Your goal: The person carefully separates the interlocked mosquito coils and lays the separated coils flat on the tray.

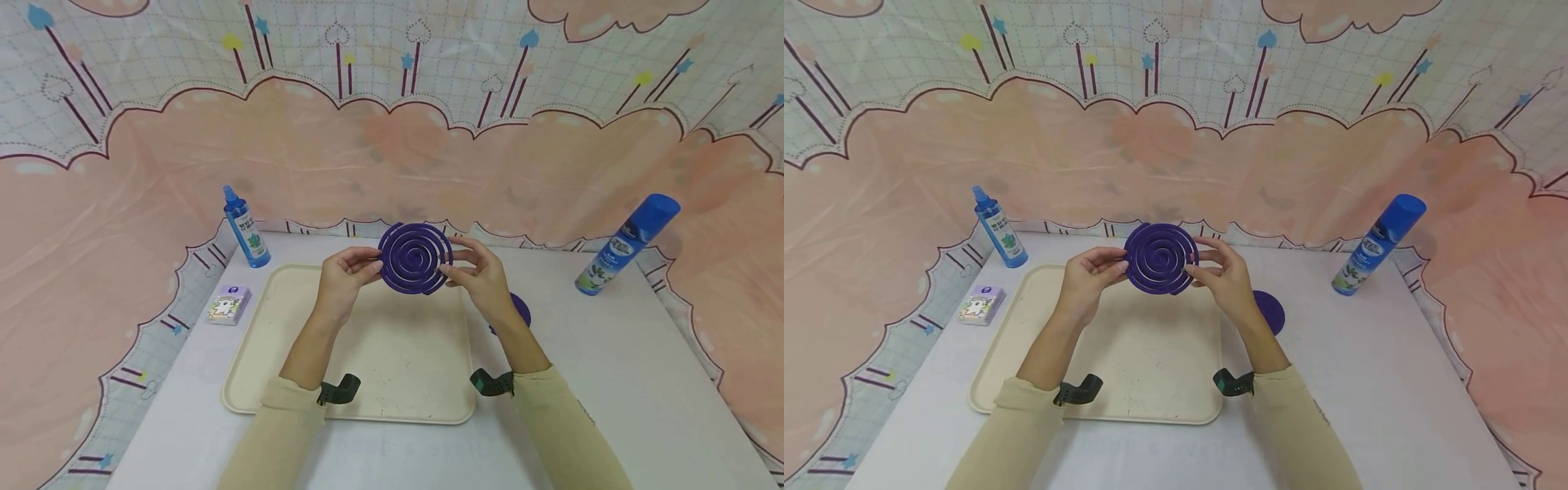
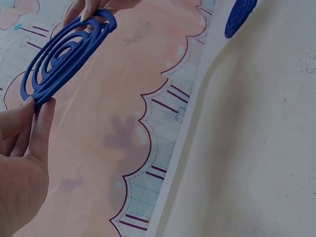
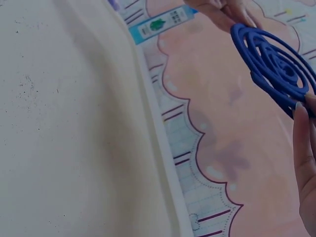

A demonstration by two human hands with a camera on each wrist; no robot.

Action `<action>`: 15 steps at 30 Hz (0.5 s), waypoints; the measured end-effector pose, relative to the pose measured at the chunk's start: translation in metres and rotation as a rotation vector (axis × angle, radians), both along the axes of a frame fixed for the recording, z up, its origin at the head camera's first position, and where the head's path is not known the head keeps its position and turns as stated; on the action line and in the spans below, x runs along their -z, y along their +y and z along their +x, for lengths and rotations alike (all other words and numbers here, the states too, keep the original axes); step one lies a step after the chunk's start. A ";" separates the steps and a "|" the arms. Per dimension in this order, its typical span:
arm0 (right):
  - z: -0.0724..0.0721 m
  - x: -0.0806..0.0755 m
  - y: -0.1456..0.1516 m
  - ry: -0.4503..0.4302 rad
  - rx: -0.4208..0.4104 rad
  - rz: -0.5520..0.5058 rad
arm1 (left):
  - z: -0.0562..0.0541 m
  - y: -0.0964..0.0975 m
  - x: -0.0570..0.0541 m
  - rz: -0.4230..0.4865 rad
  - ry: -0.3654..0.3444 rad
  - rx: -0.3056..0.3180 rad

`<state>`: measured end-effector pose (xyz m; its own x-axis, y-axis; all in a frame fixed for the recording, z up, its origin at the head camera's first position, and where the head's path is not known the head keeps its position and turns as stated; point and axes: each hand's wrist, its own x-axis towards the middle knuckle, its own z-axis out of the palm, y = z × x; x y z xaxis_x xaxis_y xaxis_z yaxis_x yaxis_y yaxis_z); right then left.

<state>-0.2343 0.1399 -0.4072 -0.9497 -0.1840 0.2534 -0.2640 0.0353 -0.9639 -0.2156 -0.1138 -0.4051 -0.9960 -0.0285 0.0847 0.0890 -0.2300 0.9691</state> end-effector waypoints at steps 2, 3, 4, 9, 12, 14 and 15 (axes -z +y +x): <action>0.001 -0.001 0.000 -0.004 0.006 -0.008 | 0.000 0.000 0.001 -0.001 0.002 -0.002; 0.001 -0.001 0.000 -0.005 0.009 -0.010 | 0.000 0.000 0.001 -0.001 0.003 -0.004; 0.001 -0.001 0.000 -0.007 0.012 -0.012 | 0.000 0.000 0.001 -0.001 0.006 -0.004; 0.001 0.000 0.001 -0.020 0.016 -0.026 | 0.000 0.001 0.001 0.005 0.012 -0.007; 0.001 0.001 0.001 -0.042 0.011 -0.042 | 0.001 0.001 0.001 0.013 0.010 -0.012; 0.002 0.001 0.001 -0.058 0.008 -0.058 | 0.001 0.002 0.001 0.024 0.008 -0.014; 0.002 0.000 0.001 -0.065 0.008 -0.065 | 0.001 0.002 0.001 0.032 0.006 -0.015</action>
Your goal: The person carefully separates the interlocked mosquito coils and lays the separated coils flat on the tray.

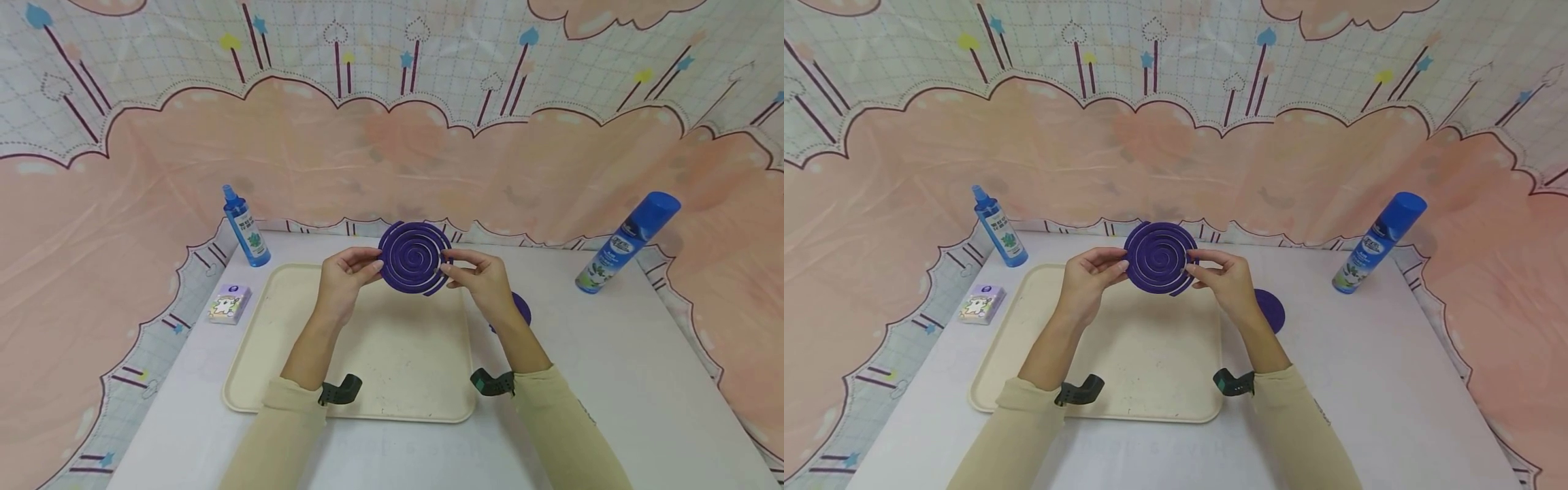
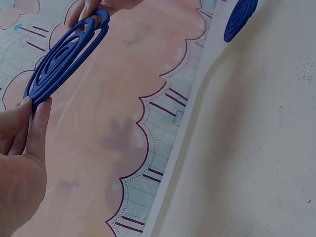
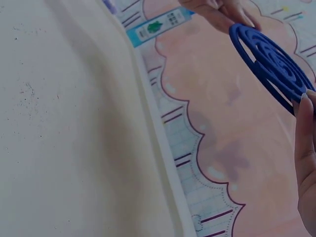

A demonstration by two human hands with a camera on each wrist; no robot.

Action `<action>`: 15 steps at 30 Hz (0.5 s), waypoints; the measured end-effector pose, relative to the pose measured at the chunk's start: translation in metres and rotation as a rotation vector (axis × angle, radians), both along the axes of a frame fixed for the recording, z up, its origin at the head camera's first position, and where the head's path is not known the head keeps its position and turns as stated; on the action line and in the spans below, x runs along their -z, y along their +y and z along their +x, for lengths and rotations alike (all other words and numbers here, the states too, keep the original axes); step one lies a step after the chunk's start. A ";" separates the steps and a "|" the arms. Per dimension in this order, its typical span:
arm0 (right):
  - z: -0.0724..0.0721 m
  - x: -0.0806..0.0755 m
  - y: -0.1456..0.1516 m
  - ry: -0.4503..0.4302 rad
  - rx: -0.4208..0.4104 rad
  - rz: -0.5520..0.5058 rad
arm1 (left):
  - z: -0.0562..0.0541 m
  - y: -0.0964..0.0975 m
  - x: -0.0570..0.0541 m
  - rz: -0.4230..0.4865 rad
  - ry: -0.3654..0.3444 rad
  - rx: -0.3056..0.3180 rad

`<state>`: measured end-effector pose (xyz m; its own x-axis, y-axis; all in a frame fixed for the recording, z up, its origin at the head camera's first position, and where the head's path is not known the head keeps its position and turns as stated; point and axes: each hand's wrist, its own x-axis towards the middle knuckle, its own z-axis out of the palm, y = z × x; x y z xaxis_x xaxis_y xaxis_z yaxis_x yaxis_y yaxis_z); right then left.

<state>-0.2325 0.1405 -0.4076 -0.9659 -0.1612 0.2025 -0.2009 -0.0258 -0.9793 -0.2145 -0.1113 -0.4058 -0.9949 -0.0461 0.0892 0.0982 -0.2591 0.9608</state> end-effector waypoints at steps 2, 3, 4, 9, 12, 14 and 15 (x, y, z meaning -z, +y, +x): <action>0.000 0.000 -0.001 -0.011 0.002 -0.010 | 0.000 0.000 0.000 0.015 -0.006 0.000; 0.001 0.000 -0.001 -0.016 0.002 -0.012 | 0.000 0.000 0.000 0.024 -0.008 0.000; 0.001 0.000 -0.001 -0.024 0.004 -0.016 | 0.001 0.000 0.000 0.033 -0.010 -0.001; 0.002 0.001 -0.001 -0.063 0.011 -0.053 | 0.001 0.000 0.002 0.078 -0.009 0.007; 0.001 0.003 -0.001 -0.069 0.020 -0.084 | 0.001 0.000 0.003 0.097 -0.008 0.009; 0.001 0.004 -0.001 -0.068 0.032 -0.096 | 0.001 0.000 0.003 0.097 -0.009 0.008; 0.000 0.004 -0.001 -0.068 0.037 -0.101 | 0.001 0.000 0.003 0.096 -0.011 0.008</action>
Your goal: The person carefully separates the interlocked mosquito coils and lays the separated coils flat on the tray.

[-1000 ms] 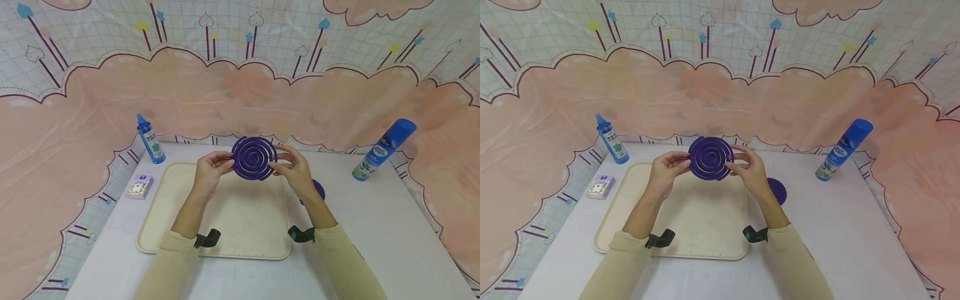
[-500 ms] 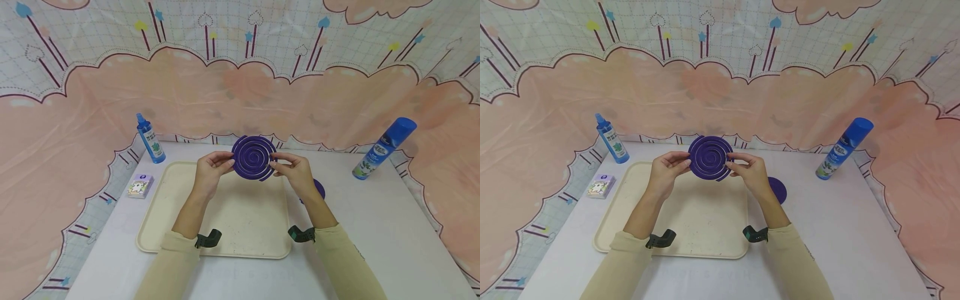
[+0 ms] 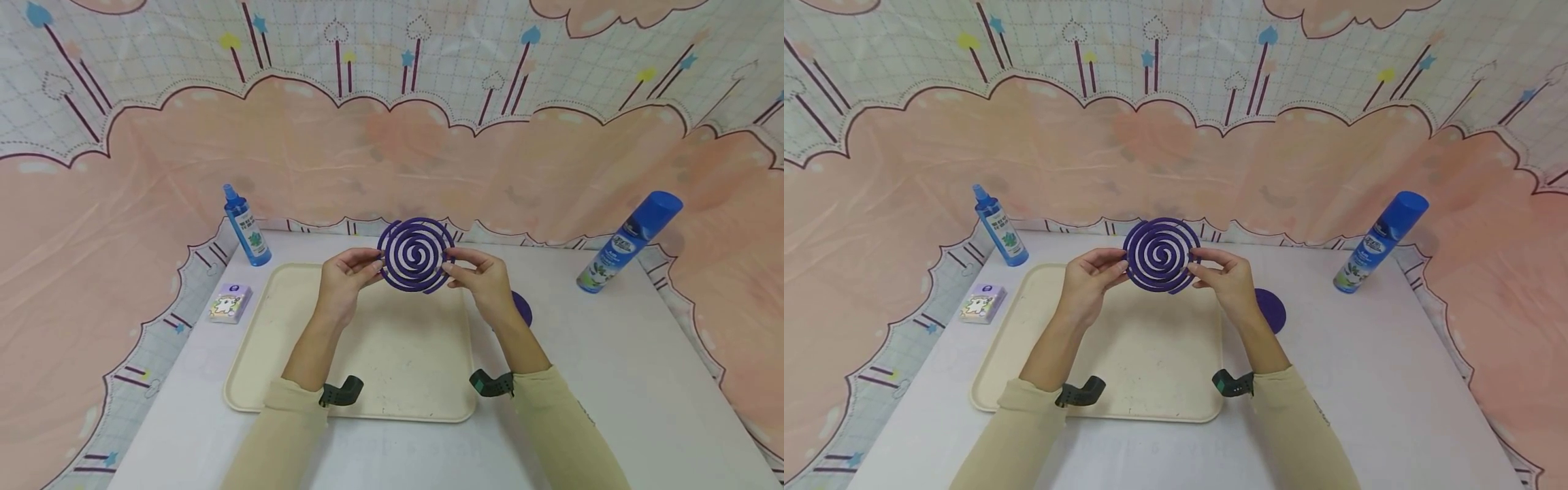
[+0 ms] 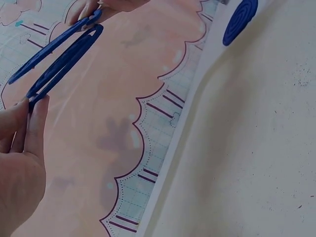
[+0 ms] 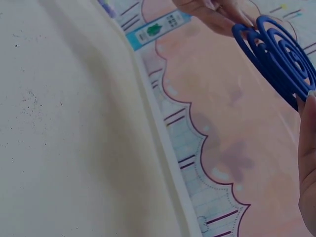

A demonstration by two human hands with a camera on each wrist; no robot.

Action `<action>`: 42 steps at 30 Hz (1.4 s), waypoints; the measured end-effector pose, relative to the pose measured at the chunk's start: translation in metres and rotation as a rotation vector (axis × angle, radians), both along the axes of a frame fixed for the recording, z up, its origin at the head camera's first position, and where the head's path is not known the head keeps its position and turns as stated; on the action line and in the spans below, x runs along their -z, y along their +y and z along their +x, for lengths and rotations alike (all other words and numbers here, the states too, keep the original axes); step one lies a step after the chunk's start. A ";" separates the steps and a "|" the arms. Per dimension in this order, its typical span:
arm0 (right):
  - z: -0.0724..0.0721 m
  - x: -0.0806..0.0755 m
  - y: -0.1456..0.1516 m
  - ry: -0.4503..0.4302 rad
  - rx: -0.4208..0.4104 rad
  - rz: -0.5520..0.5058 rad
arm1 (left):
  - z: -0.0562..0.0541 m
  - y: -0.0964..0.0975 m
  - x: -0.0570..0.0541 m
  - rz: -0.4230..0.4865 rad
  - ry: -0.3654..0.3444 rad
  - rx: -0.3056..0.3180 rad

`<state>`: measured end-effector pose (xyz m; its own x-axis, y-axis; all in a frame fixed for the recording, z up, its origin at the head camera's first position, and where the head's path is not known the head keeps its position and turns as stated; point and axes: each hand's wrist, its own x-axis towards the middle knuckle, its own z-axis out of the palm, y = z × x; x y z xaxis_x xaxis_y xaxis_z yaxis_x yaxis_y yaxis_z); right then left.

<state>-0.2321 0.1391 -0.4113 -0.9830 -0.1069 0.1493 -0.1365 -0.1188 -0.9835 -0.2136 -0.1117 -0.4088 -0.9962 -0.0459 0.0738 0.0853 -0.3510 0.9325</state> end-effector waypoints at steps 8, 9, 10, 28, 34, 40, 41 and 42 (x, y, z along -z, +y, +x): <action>0.000 -0.001 0.003 0.022 0.059 -0.034 | 0.000 -0.009 0.000 -0.062 -0.006 -0.017; 0.000 -0.002 0.004 0.026 0.069 -0.042 | 0.000 -0.011 0.000 -0.075 -0.007 -0.025; 0.000 -0.002 0.004 0.029 0.077 -0.050 | 0.000 -0.012 0.000 -0.090 -0.007 -0.036; -0.010 0.012 0.007 -0.042 0.138 -0.065 | 0.003 -0.062 0.008 -0.315 -0.098 -0.229; -0.019 0.025 0.000 -0.096 0.079 0.036 | 0.001 -0.083 0.012 -0.378 -0.209 -0.269; -0.022 0.040 -0.011 -0.153 0.017 0.121 | 0.002 -0.097 0.020 -0.409 -0.309 -0.288; -0.023 0.042 -0.013 -0.168 0.017 0.130 | 0.002 -0.099 0.021 -0.410 -0.318 -0.287; -0.024 0.045 -0.015 -0.183 0.017 0.145 | 0.003 -0.101 0.022 -0.412 -0.329 -0.282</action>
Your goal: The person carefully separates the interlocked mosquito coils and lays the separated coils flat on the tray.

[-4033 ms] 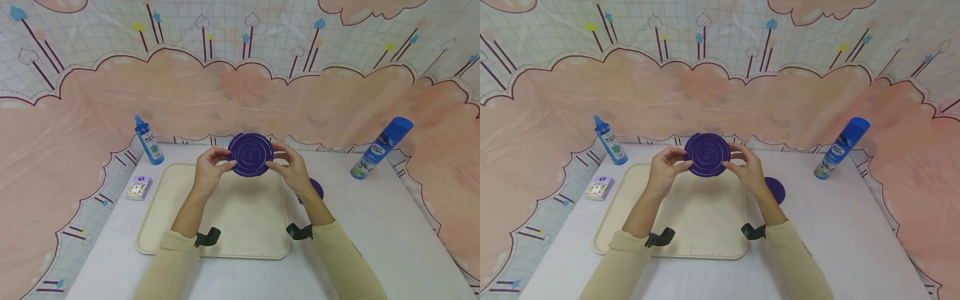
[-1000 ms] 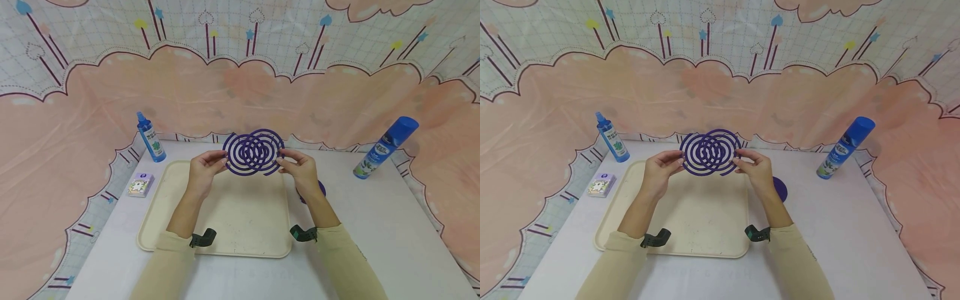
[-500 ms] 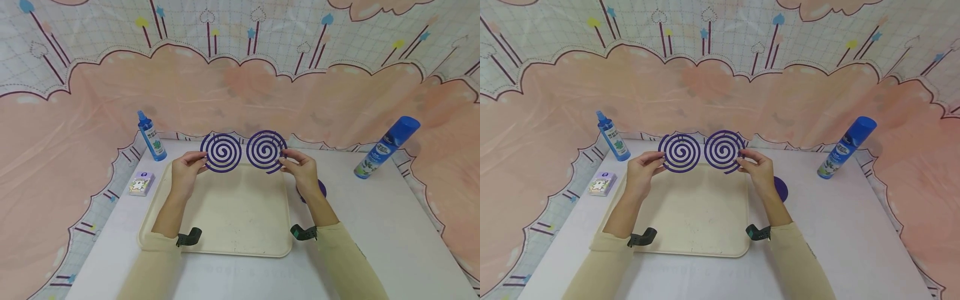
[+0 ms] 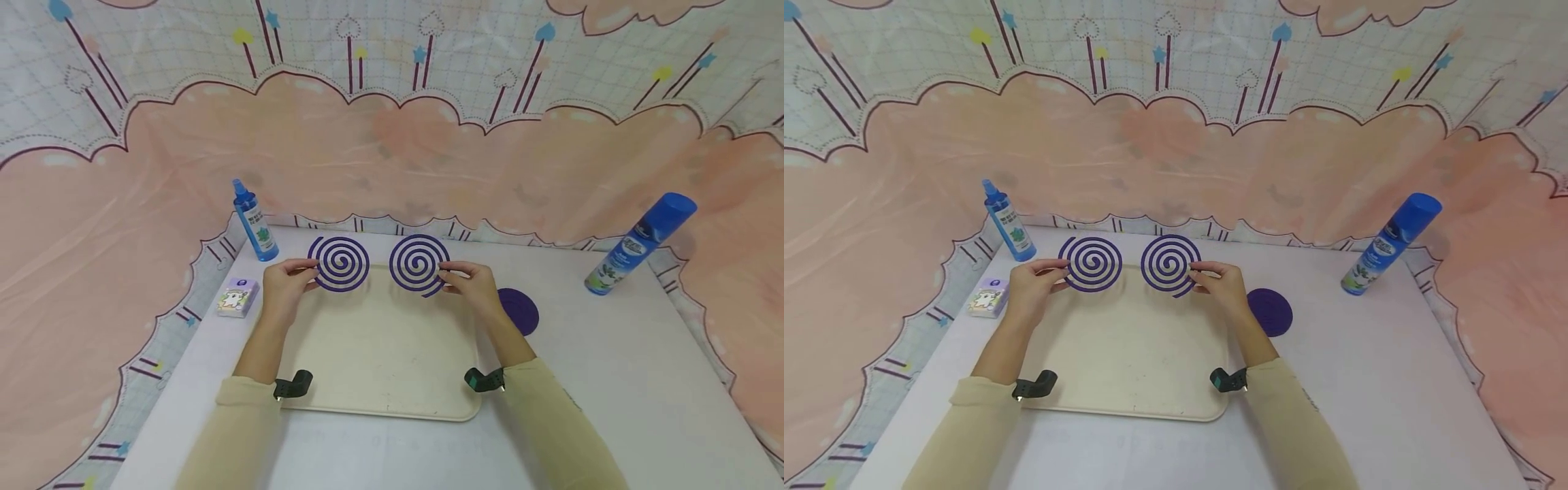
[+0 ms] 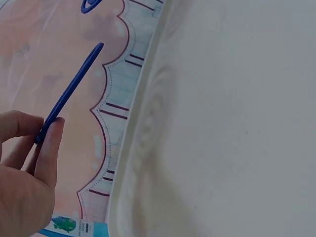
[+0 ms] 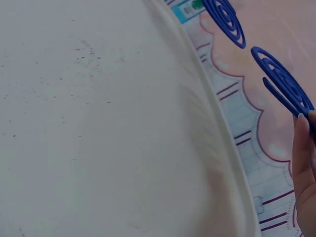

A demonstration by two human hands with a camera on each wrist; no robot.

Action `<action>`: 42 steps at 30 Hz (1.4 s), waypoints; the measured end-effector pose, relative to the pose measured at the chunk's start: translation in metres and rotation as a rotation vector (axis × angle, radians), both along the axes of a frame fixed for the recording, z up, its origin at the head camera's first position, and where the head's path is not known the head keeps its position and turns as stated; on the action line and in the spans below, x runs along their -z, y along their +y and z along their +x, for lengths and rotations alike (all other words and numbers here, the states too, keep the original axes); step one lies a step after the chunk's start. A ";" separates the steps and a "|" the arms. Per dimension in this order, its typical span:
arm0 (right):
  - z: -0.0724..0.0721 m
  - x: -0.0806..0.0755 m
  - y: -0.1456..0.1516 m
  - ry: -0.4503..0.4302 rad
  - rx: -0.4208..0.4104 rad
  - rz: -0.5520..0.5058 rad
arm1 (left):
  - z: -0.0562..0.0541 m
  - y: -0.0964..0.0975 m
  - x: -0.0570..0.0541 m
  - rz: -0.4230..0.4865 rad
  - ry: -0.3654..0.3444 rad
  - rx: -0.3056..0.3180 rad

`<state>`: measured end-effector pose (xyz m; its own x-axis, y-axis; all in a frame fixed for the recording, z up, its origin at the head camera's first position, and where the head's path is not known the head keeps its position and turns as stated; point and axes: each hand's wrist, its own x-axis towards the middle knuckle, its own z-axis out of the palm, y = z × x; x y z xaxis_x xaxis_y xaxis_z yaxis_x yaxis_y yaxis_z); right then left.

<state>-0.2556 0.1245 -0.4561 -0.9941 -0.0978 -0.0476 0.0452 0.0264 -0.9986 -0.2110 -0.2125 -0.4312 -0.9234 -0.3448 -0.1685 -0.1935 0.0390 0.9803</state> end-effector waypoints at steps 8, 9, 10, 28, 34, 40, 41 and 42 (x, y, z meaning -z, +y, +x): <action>-0.006 0.020 -0.009 -0.105 -0.066 0.164 | -0.003 -0.008 0.015 -0.014 -0.060 0.010; -0.006 0.023 -0.010 -0.116 -0.072 0.166 | -0.004 -0.009 0.017 -0.017 -0.068 0.011; -0.006 0.024 -0.011 -0.119 -0.080 0.168 | -0.004 -0.010 0.020 -0.016 -0.076 0.015; -0.004 0.045 -0.023 -0.103 -0.026 0.333 | -0.001 -0.019 0.052 -0.162 -0.114 0.044; -0.003 0.049 -0.026 0.035 -0.034 0.509 | 0.000 -0.020 0.059 -0.290 -0.079 0.058; 0.000 0.049 -0.027 0.072 -0.020 0.621 | 0.000 -0.020 0.062 -0.395 -0.057 0.075; 0.000 0.049 -0.027 0.078 -0.018 0.632 | 0.000 -0.019 0.062 -0.409 -0.057 0.077; 0.000 0.049 -0.027 0.085 -0.017 0.637 | -0.001 -0.019 0.062 -0.427 -0.058 0.079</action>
<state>-0.2559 0.0979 -0.5049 -0.9954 -0.0925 -0.0230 -0.0390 0.6153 -0.7873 -0.2116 -0.2319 -0.4927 -0.9428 -0.3240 -0.0789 -0.2284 0.4550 0.8607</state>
